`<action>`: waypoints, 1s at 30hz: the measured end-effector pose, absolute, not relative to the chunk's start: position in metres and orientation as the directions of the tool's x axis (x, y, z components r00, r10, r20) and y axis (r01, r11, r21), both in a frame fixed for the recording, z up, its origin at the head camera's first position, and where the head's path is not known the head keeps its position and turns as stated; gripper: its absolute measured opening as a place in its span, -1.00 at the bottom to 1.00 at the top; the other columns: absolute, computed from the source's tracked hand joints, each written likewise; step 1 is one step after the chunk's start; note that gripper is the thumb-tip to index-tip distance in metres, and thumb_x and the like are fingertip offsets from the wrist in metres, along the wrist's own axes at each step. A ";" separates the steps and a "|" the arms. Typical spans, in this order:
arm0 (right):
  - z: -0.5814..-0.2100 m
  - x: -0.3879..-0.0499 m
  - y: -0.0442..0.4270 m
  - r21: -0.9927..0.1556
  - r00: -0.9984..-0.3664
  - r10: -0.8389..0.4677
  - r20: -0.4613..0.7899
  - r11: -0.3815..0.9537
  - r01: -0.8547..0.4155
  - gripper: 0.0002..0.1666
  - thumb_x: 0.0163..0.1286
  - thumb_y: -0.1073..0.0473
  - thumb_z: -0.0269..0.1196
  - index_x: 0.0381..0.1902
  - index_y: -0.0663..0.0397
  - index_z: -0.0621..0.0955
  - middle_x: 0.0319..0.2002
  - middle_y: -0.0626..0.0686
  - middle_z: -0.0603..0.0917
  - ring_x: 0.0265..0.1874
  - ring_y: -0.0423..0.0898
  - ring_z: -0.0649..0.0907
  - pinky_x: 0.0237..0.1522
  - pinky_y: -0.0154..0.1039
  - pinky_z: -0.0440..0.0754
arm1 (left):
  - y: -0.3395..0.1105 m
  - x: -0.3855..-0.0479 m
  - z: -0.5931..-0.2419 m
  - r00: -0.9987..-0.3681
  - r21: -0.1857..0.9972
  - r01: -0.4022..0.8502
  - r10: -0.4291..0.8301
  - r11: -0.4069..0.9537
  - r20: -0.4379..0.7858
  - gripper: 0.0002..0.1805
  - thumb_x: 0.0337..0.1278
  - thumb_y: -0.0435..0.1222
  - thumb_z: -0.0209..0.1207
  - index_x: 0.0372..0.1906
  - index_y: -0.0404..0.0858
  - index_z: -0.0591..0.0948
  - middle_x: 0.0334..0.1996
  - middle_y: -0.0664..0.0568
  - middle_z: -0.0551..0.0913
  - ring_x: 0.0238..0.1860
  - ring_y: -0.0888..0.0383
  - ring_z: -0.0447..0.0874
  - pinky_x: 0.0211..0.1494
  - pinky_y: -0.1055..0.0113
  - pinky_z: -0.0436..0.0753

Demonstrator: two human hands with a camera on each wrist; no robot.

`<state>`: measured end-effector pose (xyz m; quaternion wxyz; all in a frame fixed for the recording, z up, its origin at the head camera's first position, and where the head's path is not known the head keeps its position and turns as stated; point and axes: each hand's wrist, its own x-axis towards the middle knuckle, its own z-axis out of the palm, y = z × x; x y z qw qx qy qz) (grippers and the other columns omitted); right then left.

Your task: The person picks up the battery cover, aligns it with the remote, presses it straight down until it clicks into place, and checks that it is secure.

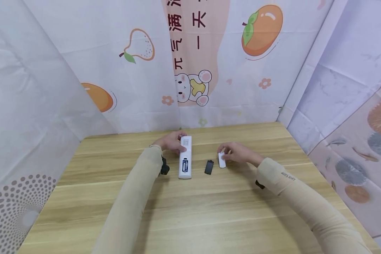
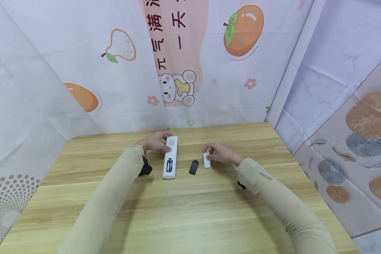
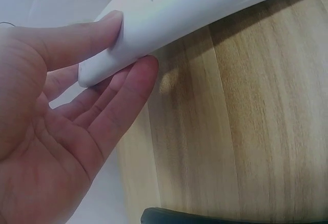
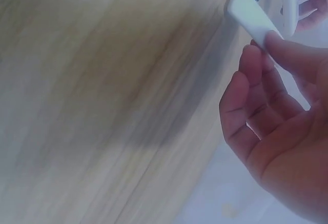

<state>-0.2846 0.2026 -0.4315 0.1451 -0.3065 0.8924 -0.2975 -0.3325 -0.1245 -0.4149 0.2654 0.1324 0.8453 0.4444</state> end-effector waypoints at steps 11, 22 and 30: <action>-0.423 -0.286 0.192 -0.700 -0.786 -0.611 -0.098 0.603 -0.382 -0.70 0.47 0.29 0.27 0.12 0.24 0.60 -0.28 0.09 0.67 -0.35 0.15 0.67 -0.34 -0.16 0.66 | -0.127 -0.333 -0.414 -0.823 0.830 -0.011 0.467 0.558 -0.325 -0.28 0.15 -0.55 0.33 0.40 -0.33 0.32 0.09 -0.30 0.45 -0.04 -0.14 0.64 0.07 -0.04 0.70; -0.420 -0.285 0.182 -0.742 -0.802 -0.594 -0.064 0.566 -0.360 -0.75 0.48 0.28 0.26 0.09 0.09 0.62 -0.29 0.14 0.70 -0.38 0.18 0.68 -0.38 -0.18 0.68 | -0.128 -0.333 -0.420 -0.823 0.832 -0.021 0.463 0.555 -0.330 -0.28 0.13 -0.55 0.35 0.39 -0.33 0.33 0.10 -0.31 0.47 -0.03 -0.14 0.64 0.02 0.02 0.73; -0.416 -0.283 0.175 -0.759 -0.813 -0.578 -0.074 0.561 -0.330 -0.74 0.46 0.29 0.28 0.08 0.06 0.63 -0.29 0.09 0.71 -0.30 0.29 0.67 -0.29 0.03 0.72 | -0.127 -0.331 -0.420 -0.823 0.822 -0.020 0.457 0.570 -0.338 -0.27 0.16 -0.54 0.34 0.41 -0.32 0.31 0.11 -0.30 0.46 0.00 -0.15 0.64 0.02 0.05 0.74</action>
